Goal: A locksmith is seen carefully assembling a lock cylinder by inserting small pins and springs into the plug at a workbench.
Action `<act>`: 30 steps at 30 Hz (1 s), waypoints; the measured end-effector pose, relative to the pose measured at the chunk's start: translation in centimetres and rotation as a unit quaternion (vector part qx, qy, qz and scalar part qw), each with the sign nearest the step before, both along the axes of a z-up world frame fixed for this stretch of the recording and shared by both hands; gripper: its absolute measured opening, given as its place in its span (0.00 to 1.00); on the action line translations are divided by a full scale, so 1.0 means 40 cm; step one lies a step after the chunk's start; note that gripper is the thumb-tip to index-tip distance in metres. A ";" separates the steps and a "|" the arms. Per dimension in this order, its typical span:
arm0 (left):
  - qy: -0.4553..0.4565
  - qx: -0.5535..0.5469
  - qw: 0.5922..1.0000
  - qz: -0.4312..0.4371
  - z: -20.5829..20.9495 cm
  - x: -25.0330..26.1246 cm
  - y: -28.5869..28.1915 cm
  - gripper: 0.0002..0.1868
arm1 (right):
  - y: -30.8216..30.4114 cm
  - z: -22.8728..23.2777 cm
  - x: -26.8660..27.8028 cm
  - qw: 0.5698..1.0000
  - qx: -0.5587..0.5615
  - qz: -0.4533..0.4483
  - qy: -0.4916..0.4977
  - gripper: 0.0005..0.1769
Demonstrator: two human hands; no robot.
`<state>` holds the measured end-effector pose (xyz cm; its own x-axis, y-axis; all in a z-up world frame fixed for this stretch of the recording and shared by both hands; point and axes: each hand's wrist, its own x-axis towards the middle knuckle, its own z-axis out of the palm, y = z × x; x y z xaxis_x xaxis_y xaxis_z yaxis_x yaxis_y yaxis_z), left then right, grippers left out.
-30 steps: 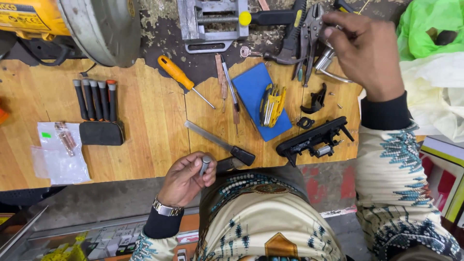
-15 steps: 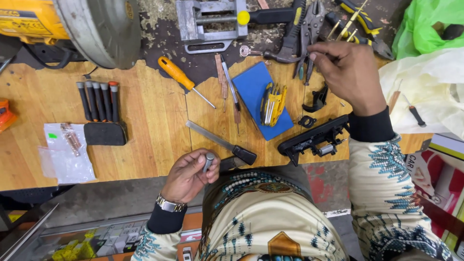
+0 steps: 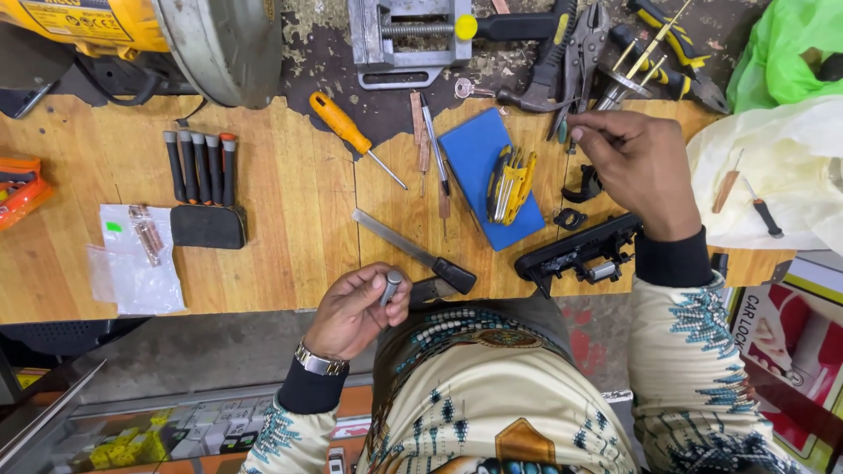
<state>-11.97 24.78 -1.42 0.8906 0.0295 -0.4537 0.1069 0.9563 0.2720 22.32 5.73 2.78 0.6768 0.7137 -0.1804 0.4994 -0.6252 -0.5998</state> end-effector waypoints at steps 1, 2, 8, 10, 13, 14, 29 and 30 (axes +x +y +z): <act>-0.001 0.000 1.000 0.001 -0.001 -0.002 -0.001 0.08 | -0.006 -0.001 -0.003 1.000 0.000 0.001 -0.001 0.09; -0.003 -0.003 1.000 0.002 -0.003 -0.005 -0.002 0.08 | -0.011 -0.002 -0.007 1.000 -0.007 -0.003 -0.004 0.09; -0.005 0.007 1.000 0.003 0.010 -0.016 0.002 0.09 | -0.022 0.002 -0.032 0.999 -0.041 -0.023 0.002 0.10; -0.005 0.014 1.000 0.004 0.014 -0.022 0.002 0.09 | -0.022 0.005 -0.040 0.999 -0.045 -0.020 -0.006 0.10; -0.003 0.014 1.000 0.006 0.012 -0.032 0.002 0.09 | -0.016 0.014 -0.052 0.999 -0.032 -0.003 -0.010 0.10; -0.001 0.010 1.000 0.006 0.011 -0.035 0.001 0.09 | -0.017 0.012 -0.054 0.999 -0.035 0.002 -0.013 0.10; -0.008 0.028 0.999 0.013 0.005 -0.071 -0.012 0.09 | -0.019 0.031 -0.108 0.996 -0.086 0.004 -0.008 0.12; -0.005 0.026 0.999 0.017 0.005 -0.074 -0.013 0.08 | -0.014 0.035 -0.117 0.991 -0.132 -0.016 0.010 0.14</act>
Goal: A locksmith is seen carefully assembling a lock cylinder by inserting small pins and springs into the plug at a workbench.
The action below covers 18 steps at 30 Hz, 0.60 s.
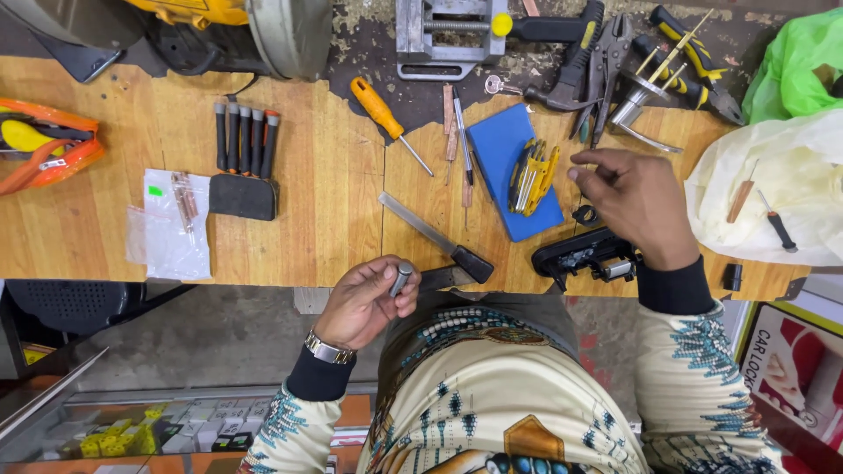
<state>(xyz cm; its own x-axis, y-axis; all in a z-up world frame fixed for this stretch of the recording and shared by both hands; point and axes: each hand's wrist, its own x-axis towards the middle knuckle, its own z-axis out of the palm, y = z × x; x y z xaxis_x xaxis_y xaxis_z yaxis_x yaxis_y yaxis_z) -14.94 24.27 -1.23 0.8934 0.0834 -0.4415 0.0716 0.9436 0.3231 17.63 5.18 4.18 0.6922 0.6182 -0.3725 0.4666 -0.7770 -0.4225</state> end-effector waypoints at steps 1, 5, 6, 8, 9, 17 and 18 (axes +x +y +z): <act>-0.001 0.000 1.000 0.003 -0.002 -0.004 -0.001 0.08 | 0.003 0.007 -0.010 1.000 0.000 0.003 -0.001 0.14; -0.007 0.006 1.000 0.013 -0.005 -0.024 -0.001 0.11 | -0.001 0.008 -0.044 0.998 -0.029 0.053 0.021 0.18; -0.005 0.008 1.000 0.015 -0.006 -0.030 0.000 0.11 | -0.007 0.001 -0.051 0.996 -0.021 0.084 0.007 0.19; -0.004 0.003 1.000 0.020 -0.008 -0.037 0.002 0.11 | 0.006 0.012 -0.070 0.996 -0.048 0.079 0.019 0.19; -0.004 -0.005 1.000 0.021 -0.009 -0.041 0.004 0.10 | 0.014 0.018 -0.079 0.994 -0.076 0.068 0.030 0.18; 0.021 0.006 0.998 0.055 -0.062 -0.056 0.049 0.11 | 0.078 0.008 -0.167 0.987 -0.063 0.139 0.044 0.18; 0.021 0.006 0.998 0.060 -0.074 -0.057 0.060 0.11 | 0.091 0.009 -0.181 0.983 -0.060 0.169 0.037 0.19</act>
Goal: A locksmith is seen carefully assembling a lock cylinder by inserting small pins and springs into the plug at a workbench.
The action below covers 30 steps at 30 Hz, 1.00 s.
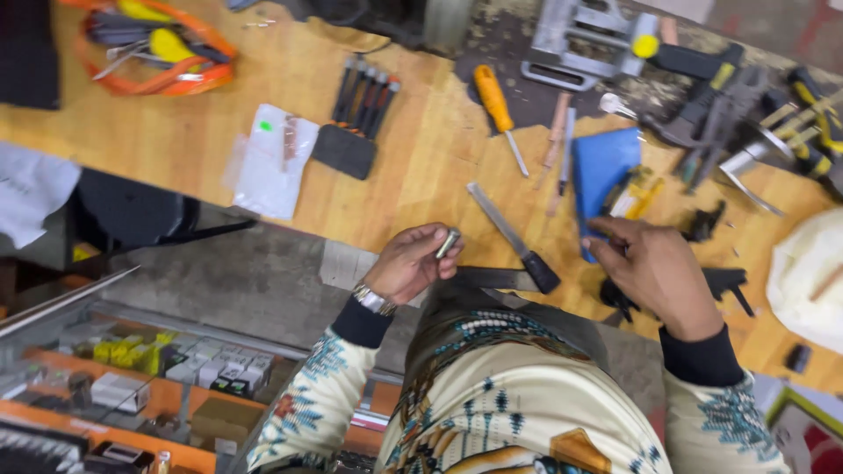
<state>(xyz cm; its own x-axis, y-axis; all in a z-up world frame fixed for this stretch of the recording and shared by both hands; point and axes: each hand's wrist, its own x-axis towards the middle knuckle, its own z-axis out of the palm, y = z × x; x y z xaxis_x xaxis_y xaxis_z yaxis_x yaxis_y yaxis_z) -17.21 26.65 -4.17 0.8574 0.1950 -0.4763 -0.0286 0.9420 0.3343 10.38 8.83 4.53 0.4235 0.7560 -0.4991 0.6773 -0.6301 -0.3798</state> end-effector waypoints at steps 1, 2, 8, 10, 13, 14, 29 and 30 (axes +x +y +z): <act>0.004 0.007 1.000 0.010 -0.004 -0.005 0.014 0.11 | 0.020 0.003 -0.020 1.000 0.007 0.010 0.004 0.19; 0.015 0.017 1.000 0.008 -0.010 -0.008 0.027 0.11 | 0.038 0.004 -0.037 1.000 -0.004 0.008 0.022 0.19; 0.050 0.005 0.998 0.021 -0.033 -0.001 0.027 0.12 | 0.012 -0.004 -0.026 0.998 0.027 -0.043 0.024 0.15; 0.062 0.001 0.998 0.005 -0.033 0.004 0.042 0.11 | -0.003 0.007 0.034 0.997 0.033 -0.069 0.008 0.14; 0.085 0.021 0.996 0.005 -0.073 0.005 0.043 0.13 | -0.036 -0.005 0.142 0.989 0.056 -0.132 -0.039 0.18; 0.084 0.027 0.996 0.013 -0.090 0.009 0.045 0.14 | -0.039 -0.015 0.177 0.987 0.073 -0.144 -0.025 0.19; 0.120 0.059 0.991 0.002 -0.089 0.072 0.056 0.14 | -0.017 -0.089 0.256 0.972 0.054 -0.179 0.142 0.21; 0.121 0.063 0.991 0.007 -0.083 0.076 0.056 0.13 | -0.020 -0.081 0.264 0.977 0.082 -0.165 0.109 0.21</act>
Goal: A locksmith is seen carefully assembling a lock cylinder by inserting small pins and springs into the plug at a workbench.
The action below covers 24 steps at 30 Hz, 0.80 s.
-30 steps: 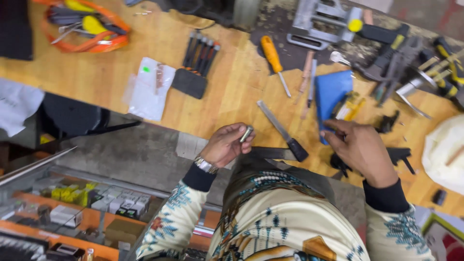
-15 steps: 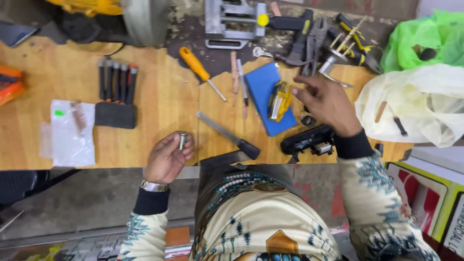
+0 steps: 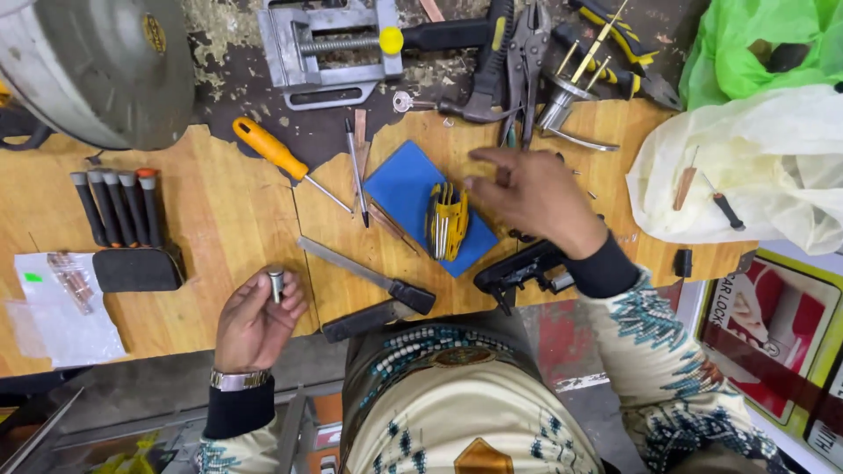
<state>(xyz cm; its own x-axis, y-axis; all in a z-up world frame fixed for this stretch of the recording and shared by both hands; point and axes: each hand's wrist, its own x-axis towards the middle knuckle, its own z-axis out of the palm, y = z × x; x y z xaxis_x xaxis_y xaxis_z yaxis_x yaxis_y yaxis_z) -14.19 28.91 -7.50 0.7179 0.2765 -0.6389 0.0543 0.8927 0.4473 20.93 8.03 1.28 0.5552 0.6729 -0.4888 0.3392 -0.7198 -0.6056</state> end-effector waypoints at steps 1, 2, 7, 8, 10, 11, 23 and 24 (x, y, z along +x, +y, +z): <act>0.003 0.000 1.000 0.000 0.000 0.003 0.001 0.13 | -0.002 0.001 0.020 1.000 0.000 0.000 0.003 0.21; 0.003 0.002 1.000 0.001 0.000 0.005 0.001 0.13 | -0.003 0.002 0.039 0.999 0.004 0.015 -0.032 0.18; -0.001 0.005 1.000 0.007 -0.005 0.008 -0.004 0.13 | -0.012 0.006 0.097 0.994 0.045 0.051 -0.088 0.13; -0.004 0.002 1.000 0.012 -0.007 0.007 -0.006 0.13 | -0.013 0.000 0.095 0.995 0.041 0.040 -0.082 0.12; -0.005 0.002 1.000 0.018 -0.002 0.008 -0.014 0.13 | -0.016 -0.023 0.083 0.996 0.039 0.031 -0.075 0.10; -0.007 0.000 1.000 0.018 0.003 0.013 -0.018 0.13 | -0.018 -0.041 0.076 0.996 0.020 0.032 -0.081 0.11; -0.020 -0.016 0.999 0.043 0.001 0.017 -0.043 0.13 | -0.019 -0.101 -0.007 0.950 -0.053 0.176 -0.253 0.18; -0.015 -0.025 0.999 0.043 0.005 0.015 -0.043 0.14 | -0.020 -0.099 -0.004 0.954 -0.065 0.162 -0.245 0.20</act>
